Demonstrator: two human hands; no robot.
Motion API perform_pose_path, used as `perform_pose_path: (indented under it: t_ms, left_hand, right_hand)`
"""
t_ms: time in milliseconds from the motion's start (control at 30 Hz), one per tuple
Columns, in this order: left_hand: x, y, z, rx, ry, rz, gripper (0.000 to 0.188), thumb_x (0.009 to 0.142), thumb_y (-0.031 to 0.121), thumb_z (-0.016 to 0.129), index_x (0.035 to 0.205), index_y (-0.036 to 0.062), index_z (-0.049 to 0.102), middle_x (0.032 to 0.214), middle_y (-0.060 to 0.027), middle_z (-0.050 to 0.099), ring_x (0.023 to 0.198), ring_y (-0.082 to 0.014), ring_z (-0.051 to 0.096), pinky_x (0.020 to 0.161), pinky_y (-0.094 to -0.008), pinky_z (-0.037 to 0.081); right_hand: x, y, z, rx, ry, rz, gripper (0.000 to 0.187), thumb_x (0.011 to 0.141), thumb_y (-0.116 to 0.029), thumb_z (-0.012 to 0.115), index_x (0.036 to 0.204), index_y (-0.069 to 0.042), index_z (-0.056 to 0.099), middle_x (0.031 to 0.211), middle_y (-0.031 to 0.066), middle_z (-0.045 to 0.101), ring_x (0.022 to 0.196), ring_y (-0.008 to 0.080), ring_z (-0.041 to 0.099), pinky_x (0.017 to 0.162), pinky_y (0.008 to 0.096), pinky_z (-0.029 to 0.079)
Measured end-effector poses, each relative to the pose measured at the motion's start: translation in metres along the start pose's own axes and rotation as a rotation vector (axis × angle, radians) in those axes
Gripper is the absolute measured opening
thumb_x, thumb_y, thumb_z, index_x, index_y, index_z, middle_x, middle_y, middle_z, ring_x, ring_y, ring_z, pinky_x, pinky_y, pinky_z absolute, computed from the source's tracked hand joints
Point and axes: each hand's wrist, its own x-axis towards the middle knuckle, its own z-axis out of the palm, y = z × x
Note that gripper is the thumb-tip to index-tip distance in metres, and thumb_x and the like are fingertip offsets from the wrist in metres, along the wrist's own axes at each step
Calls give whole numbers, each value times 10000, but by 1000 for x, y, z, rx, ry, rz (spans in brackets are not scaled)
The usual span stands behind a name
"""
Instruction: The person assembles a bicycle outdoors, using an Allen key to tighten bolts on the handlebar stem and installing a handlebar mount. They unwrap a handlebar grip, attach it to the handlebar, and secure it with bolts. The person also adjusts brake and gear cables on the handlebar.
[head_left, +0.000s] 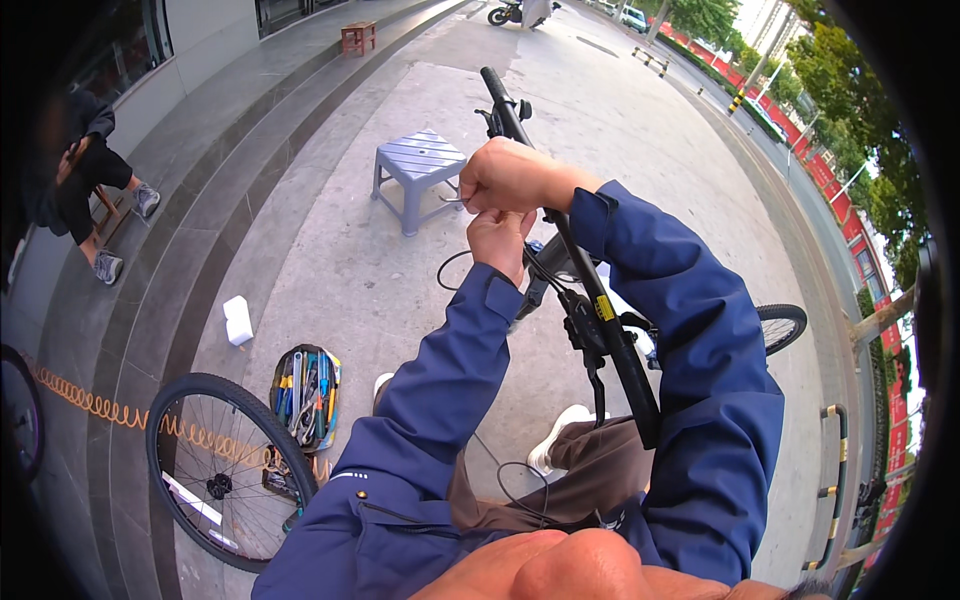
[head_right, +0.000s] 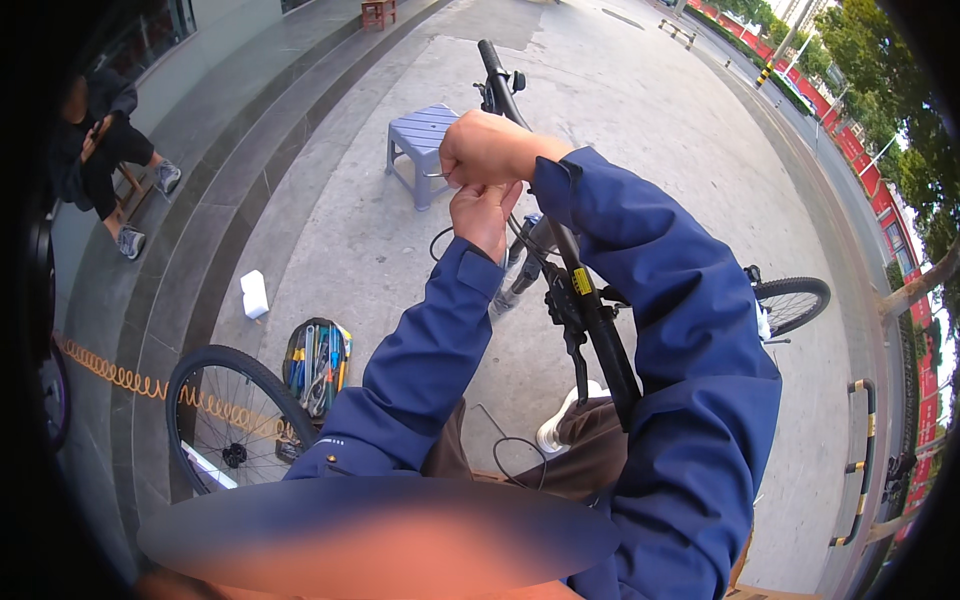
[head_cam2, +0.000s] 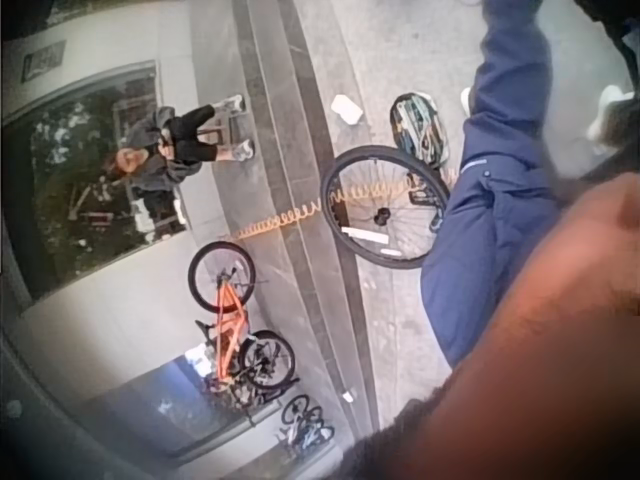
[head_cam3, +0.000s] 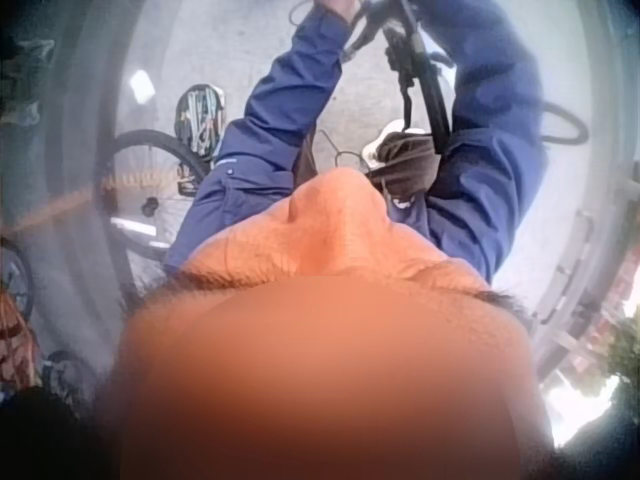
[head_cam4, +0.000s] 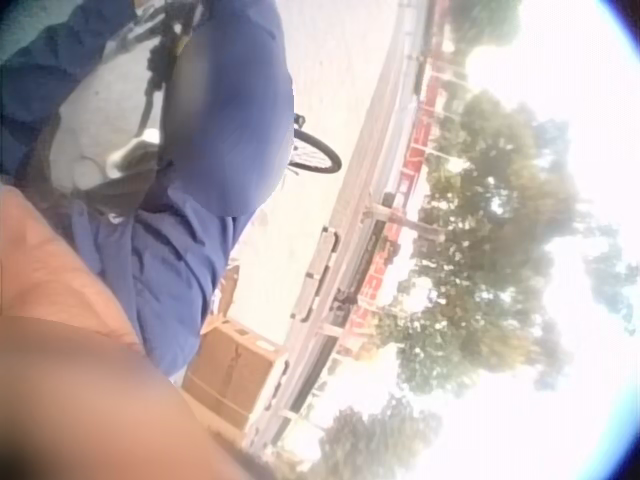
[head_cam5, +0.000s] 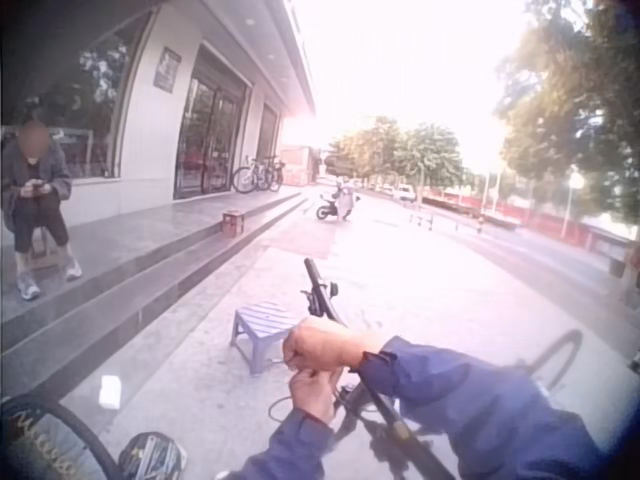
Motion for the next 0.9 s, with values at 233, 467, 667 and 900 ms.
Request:
perform_pose_path:
  t_ms: [233, 467, 667, 900]
  left_hand:
    - [-7, 3, 0, 15, 41, 131, 251, 1107, 74, 669, 1319, -61, 673, 1264, -137, 727, 1119, -210, 742, 1017, -333, 634]
    - [-24, 3, -7, 187, -48, 126, 249, 1096, 92, 699, 1282, -72, 720, 1153, -118, 764, 1019, -194, 760, 948, -322, 651]
    - [-23, -1, -9, 191, -55, 115, 257, 1094, 90, 702, 1292, -74, 720, 1174, -116, 761, 1033, -195, 757, 956, -316, 651]
    - [-22, 3, -12, 226, -58, 67, 232, 1080, 86, 723, 1273, -42, 714, 1220, -108, 755, 1089, -188, 750, 994, -320, 634]
  right_hand:
    - [-3, -5, -6, 83, -1, -69, 204, 914, -156, 806, 1090, -54, 831, 958, 135, 811, 885, 323, 776, 825, 403, 597]
    - [-21, -11, -14, 113, -49, 4, 236, 937, -231, 783, 1121, -98, 846, 949, 148, 807, 881, 347, 766, 825, 413, 607]
    - [-28, -13, -13, 107, -71, -1, 249, 965, -148, 784, 1186, -34, 801, 1044, 153, 822, 941, 318, 786, 854, 403, 597]
    - [-27, -24, -14, 30, 14, 101, 222, 836, -205, 847, 1025, -91, 825, 901, 129, 790, 872, 351, 759, 805, 419, 598]
